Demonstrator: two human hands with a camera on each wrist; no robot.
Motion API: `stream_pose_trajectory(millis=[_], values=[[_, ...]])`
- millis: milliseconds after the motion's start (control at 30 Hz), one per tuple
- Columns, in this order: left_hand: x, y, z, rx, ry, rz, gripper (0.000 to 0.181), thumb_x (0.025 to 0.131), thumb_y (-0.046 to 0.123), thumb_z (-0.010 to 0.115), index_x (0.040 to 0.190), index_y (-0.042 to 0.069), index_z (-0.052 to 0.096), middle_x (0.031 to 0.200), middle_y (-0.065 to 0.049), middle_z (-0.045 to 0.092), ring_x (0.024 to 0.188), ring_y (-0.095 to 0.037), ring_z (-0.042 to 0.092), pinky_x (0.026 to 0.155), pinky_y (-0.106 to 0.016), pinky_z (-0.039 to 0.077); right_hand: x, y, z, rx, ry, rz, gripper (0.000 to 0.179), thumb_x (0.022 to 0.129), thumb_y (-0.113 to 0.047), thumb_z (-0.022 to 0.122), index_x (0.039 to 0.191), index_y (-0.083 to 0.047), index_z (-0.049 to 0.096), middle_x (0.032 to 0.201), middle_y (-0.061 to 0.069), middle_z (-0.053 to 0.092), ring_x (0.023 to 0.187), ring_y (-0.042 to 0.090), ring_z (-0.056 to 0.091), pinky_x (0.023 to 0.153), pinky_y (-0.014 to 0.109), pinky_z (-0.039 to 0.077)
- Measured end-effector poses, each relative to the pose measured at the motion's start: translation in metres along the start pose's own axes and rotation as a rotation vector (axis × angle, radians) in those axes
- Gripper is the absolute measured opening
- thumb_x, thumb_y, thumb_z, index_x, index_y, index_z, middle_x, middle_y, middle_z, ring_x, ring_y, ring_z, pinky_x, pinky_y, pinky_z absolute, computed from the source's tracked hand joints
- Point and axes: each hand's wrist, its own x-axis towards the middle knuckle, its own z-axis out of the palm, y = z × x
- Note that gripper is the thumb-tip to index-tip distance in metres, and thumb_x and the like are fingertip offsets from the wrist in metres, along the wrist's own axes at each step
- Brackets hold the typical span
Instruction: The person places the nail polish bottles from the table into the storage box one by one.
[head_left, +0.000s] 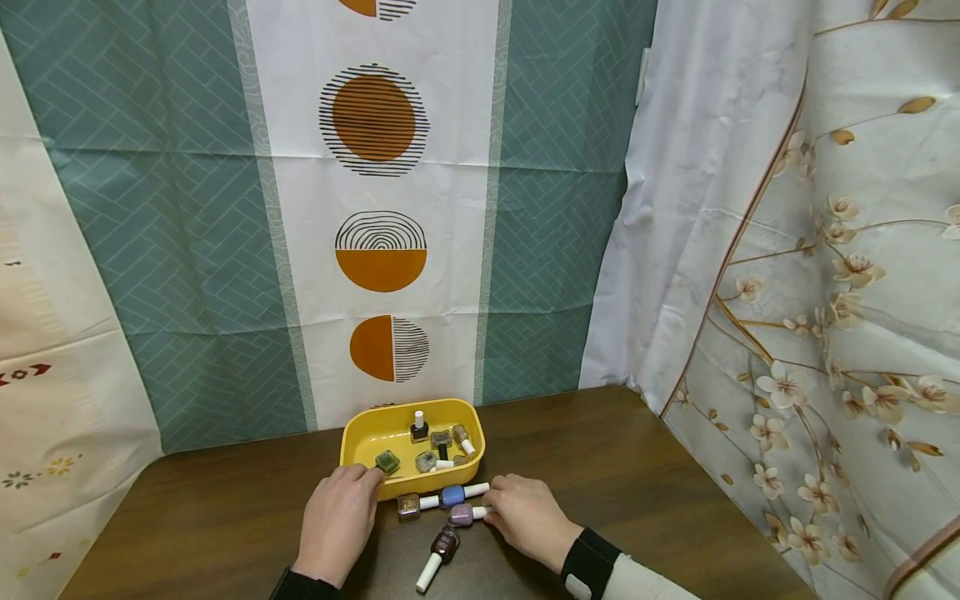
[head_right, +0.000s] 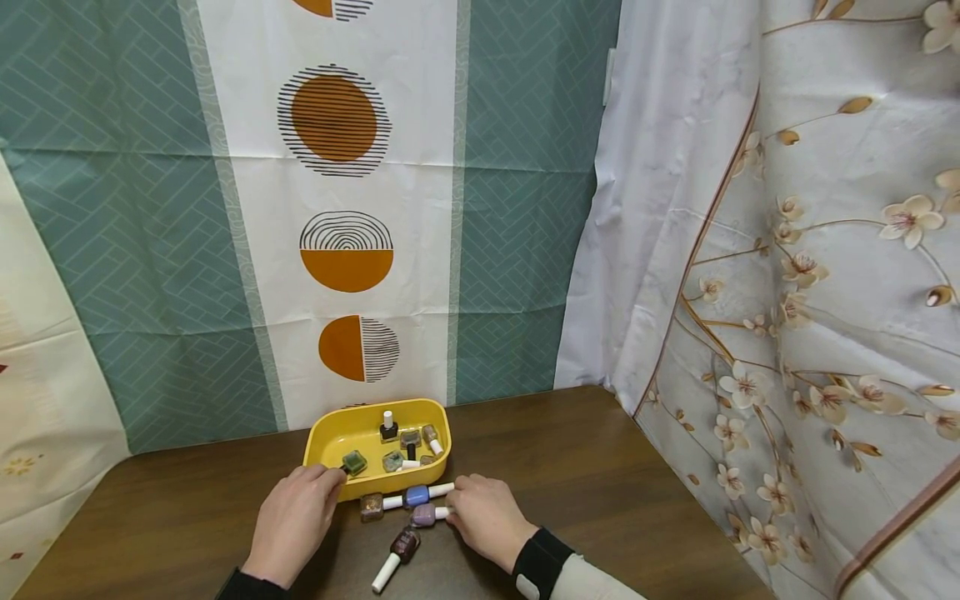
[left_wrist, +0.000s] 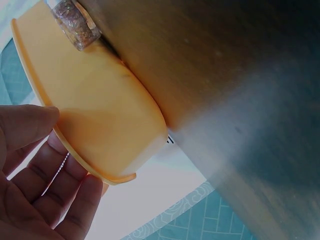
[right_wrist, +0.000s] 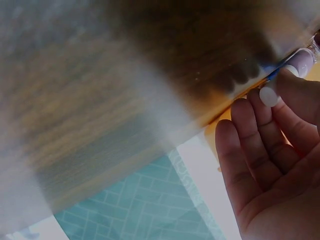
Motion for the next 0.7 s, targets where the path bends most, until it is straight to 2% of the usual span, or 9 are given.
stream_pose_trajectory(millis=[267,700], values=[[-0.0004,-0.0002,0.0003,0.000,0.008,0.010,0.014,0.090,0.005,0.091,0.095,0.011,0.080,0.083,0.000,0.067,0.079,-0.024,0.062,0.073,-0.044,0.055,0.0004,0.0015,-0.0021,0.013,-0.012,0.013,0.008,0.098,-0.027,0.087,0.096,-0.024,0.080,0.089,-0.013,0.062,0.081,0.003,0.058,0.069,0.024,0.052],[0.0001,0.0004,0.0006,0.001,0.017,0.011,0.013,0.090,0.005,0.091,0.095,0.011,0.080,0.084,-0.001,0.068,0.080,-0.024,0.063,0.073,-0.044,0.055,-0.0016,0.0044,-0.0006,-0.003,0.068,0.002,0.007,0.097,-0.025,0.088,0.096,-0.023,0.082,0.088,-0.012,0.061,0.079,0.004,0.058,0.066,0.022,0.051]])
